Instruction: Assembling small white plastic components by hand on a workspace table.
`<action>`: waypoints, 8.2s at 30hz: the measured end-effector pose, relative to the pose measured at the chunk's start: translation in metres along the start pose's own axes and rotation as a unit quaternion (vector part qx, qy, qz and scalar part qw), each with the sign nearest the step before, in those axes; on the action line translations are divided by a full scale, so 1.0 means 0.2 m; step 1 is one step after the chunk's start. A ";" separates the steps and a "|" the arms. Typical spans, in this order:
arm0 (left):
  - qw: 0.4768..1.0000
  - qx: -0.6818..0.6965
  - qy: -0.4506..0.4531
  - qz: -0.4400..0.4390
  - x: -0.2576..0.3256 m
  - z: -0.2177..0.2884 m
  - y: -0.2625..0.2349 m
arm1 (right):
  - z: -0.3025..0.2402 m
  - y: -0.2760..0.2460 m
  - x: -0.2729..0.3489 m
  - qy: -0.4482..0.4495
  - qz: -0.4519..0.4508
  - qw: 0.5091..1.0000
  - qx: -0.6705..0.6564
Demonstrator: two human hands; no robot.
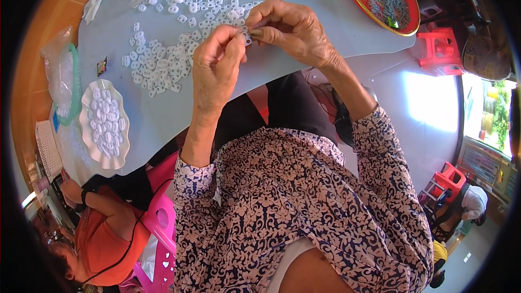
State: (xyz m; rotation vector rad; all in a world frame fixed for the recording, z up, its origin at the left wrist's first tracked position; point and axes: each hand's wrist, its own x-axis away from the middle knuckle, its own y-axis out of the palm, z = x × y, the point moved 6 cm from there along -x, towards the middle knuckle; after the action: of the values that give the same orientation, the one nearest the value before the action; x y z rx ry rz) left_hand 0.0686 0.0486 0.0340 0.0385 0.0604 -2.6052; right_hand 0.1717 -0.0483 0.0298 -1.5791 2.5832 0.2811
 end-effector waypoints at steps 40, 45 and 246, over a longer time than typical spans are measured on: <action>0.999 0.019 0.034 -0.024 -0.02 0.04 -0.08 | -0.06 0.07 -0.06 -0.050 0.031 0.997 0.056; 0.998 0.022 0.050 -0.033 -0.01 0.06 -0.08 | -0.09 0.11 -0.07 -0.094 0.021 0.988 0.120; 0.965 -0.206 -0.027 -0.162 -0.09 0.13 -0.02 | 0.06 0.06 0.11 -0.042 0.127 0.991 0.008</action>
State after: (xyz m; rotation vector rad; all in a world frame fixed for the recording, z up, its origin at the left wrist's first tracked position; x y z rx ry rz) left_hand 0.0821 0.0596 0.0601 -0.2084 0.6349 -2.8586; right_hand 0.1506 -0.0603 0.0150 -1.2045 2.7102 0.3374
